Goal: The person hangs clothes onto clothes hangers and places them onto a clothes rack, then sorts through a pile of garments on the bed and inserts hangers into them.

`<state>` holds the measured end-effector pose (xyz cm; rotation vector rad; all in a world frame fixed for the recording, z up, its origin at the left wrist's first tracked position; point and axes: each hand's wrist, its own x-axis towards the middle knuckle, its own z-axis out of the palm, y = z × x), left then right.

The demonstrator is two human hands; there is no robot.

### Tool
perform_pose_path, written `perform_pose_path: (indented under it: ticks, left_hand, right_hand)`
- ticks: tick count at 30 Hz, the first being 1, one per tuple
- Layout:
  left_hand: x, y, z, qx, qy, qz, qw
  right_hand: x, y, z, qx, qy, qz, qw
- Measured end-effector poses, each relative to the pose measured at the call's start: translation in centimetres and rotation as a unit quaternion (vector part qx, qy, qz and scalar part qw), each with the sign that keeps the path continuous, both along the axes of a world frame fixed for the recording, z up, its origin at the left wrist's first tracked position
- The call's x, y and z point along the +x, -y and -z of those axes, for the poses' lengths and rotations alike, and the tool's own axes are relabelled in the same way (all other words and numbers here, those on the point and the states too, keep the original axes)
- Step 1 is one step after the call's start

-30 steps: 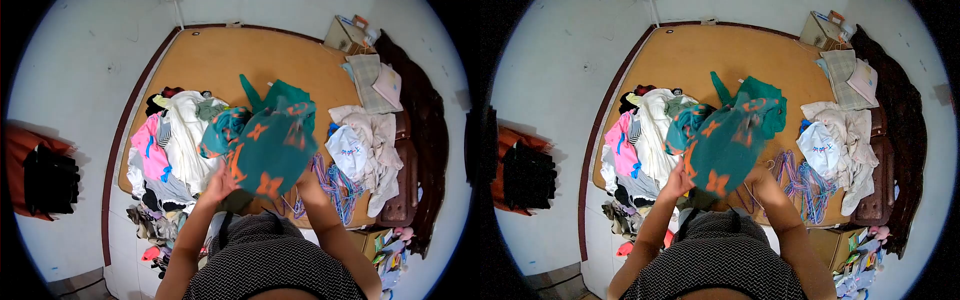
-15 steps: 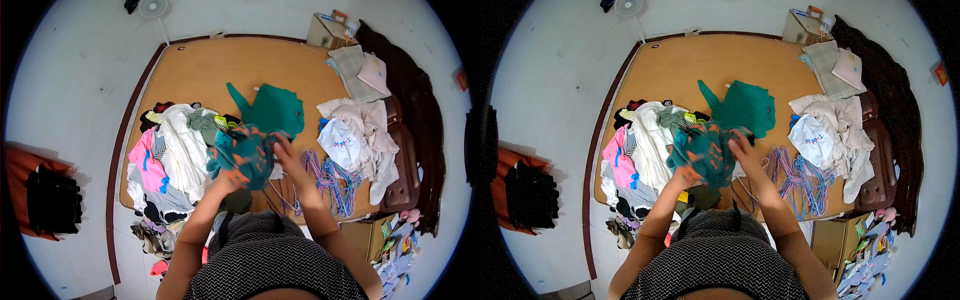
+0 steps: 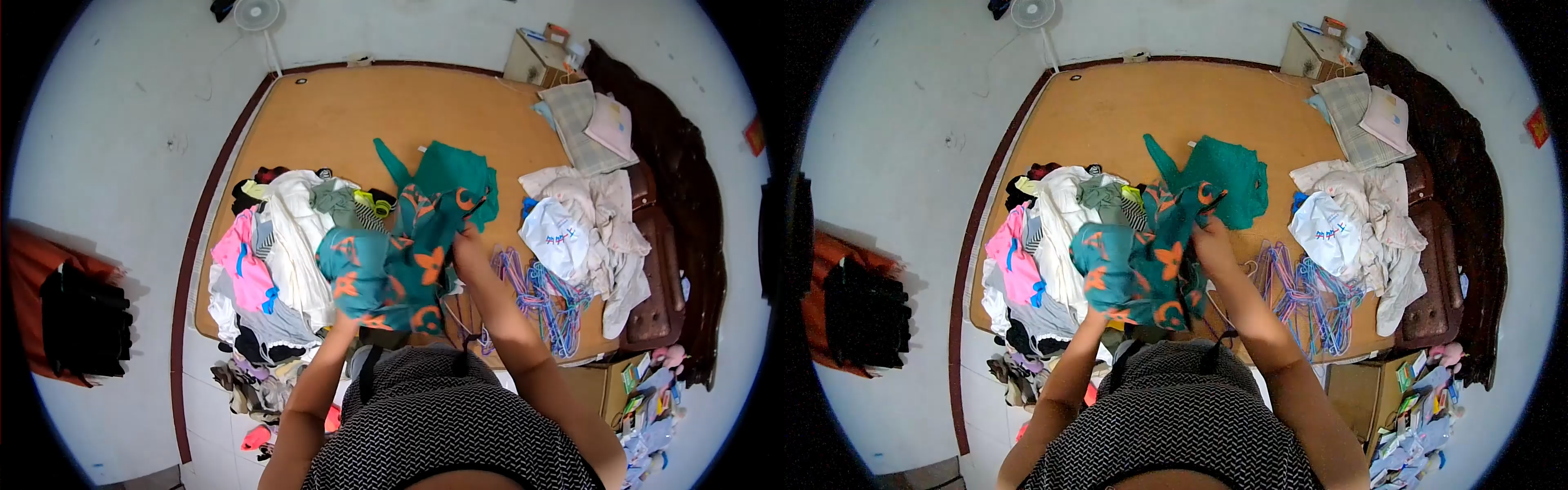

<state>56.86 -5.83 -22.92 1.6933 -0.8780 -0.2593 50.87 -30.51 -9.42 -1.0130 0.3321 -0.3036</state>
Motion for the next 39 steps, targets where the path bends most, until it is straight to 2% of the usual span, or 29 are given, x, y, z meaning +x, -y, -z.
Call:
perform_pose_path:
  ticks: [1,2,3,5,7,8,9,10,11,12,13,17,18,19,21,23,24,27,28,29,30,31,32,33,34,35,37,38,39]
  left_hand:
    - [0.8,0.9,1.6,0.000,-0.001,-0.001,1.000]
    - [1.7,2.3,3.1,-0.144,-0.174,-0.014,0.974]
    - [2.4,3.1,3.6,-0.280,-0.338,-0.027,0.898]
    - [3.3,3.6,0.8,-0.236,-0.346,0.001,0.908]
    - [2.2,2.9,-2.4,-0.191,-0.354,0.033,0.915]
    - [0.9,1.7,-3.8,-0.062,-0.159,0.038,0.985]
    - [-0.3,0.8,-4.8,0.070,0.047,0.043,0.996]
    - [-1.4,0.0,-4.9,0.213,0.070,-0.015,0.974]
    - [-2.1,0.0,-7.5,0.215,0.069,-0.007,0.974]
    - [-2.9,-0.1,-11.3,0.356,-0.062,-0.008,0.932]
    - [-3.0,0.2,-13.3,0.485,-0.187,-0.011,0.854]
    - [-3.4,1.1,-12.1,0.592,-0.124,-0.049,0.795]
    - [-4.4,1.7,-11.2,0.349,-0.222,-0.093,0.906]
    - [-5.3,2.4,-10.9,0.076,-0.299,-0.133,0.942]
    - [-6.5,4.3,-10.9,-0.010,-0.257,-0.144,0.956]
    - [-5.8,5.1,-7.1,-0.024,-0.230,-0.114,0.966]
    - [-5.4,5.3,-5.9,0.015,-0.210,-0.130,0.969]
    - [-3.8,3.4,-4.3,0.144,-0.146,-0.146,0.968]
    - [-3.7,3.0,-4.4,0.080,-0.185,-0.186,0.962]
    - [-3.0,1.8,-5.1,0.150,-0.191,-0.197,0.950]
    - [-1.8,-0.7,-1.7,0.141,-0.092,-0.240,0.956]
    - [-1.2,-2.7,-0.5,0.092,-0.049,-0.258,0.960]
    - [-1.3,-3.3,-2.9,0.151,0.047,-0.274,0.948]
    - [-0.7,-4.9,-1.7,0.175,0.152,-0.323,0.917]
    - [-1.1,-5.3,-3.4,0.257,0.147,-0.383,0.875]
    - [-1.2,-6.1,-3.7,0.285,0.133,-0.395,0.863]
    - [-0.9,-7.3,-4.5,0.194,-0.148,-0.338,0.909]
    - [-1.1,-7.3,-3.6,0.015,-0.348,-0.360,0.866]
    - [-1.5,-7.0,-4.1,0.022,-0.348,-0.362,0.865]
  right_hand:
    - [0.1,0.0,0.2,-0.123,-0.040,0.006,0.992]
    - [0.1,-0.1,0.4,-0.244,-0.079,0.011,0.967]
    - [0.1,-0.7,0.0,-0.243,-0.080,0.009,0.967]
    - [0.2,-2.0,-1.1,-0.302,-0.019,0.082,0.950]
    - [0.7,-1.6,0.1,-0.277,-0.009,0.106,0.955]
    - [0.7,-1.5,0.2,-0.282,-0.009,0.132,0.950]
    - [0.7,-1.3,0.2,-0.287,-0.009,0.160,0.944]
    - [0.5,-0.9,0.2,-0.286,-0.011,0.167,0.944]
    - [0.1,-0.6,0.4,-0.305,-0.009,0.156,0.939]
    - [-0.4,-0.4,0.6,-0.324,-0.008,0.143,0.935]
    - [-0.7,-0.3,1.0,-0.322,-0.012,0.148,0.935]
    - [-1.4,-1.7,3.9,-0.268,-0.057,0.170,0.947]
    - [-1.3,-2.3,4.4,-0.239,-0.048,0.171,0.955]
    - [-1.4,-3.1,4.3,-0.235,-0.049,0.166,0.956]
    - [-1.9,-4.3,3.5,-0.202,-0.029,0.129,0.970]
    - [-2.3,-5.0,2.4,-0.177,-0.016,0.104,0.979]
    - [-2.5,-5.3,2.0,-0.147,0.004,0.090,0.985]
    - [-3.5,-4.6,4.3,-0.074,-0.003,0.058,0.996]
    - [-3.8,-4.4,4.9,-0.065,-0.004,0.061,0.996]
    - [-4.3,-4.0,5.9,-0.057,-0.005,0.065,0.996]
    - [-5.0,-3.1,9.1,-0.075,-0.021,0.020,0.997]
    - [-5.9,-2.6,9.6,-0.073,-0.027,0.030,0.997]
    - [-6.7,-2.1,10.0,-0.113,-0.057,-0.018,0.992]
    - [-7.5,-1.8,10.5,-0.150,-0.086,-0.068,0.983]
    - [-8.4,-2.0,10.6,-0.190,-0.086,-0.040,0.977]
    - [-9.1,-1.5,12.6,-0.185,-0.091,-0.037,0.978]
    - [-10.9,0.6,20.1,-0.348,-0.148,-0.232,0.896]
    - [-11.9,1.4,22.7,-0.342,-0.150,-0.233,0.898]
    - [-12.9,2.3,25.2,-0.332,-0.204,-0.245,0.887]
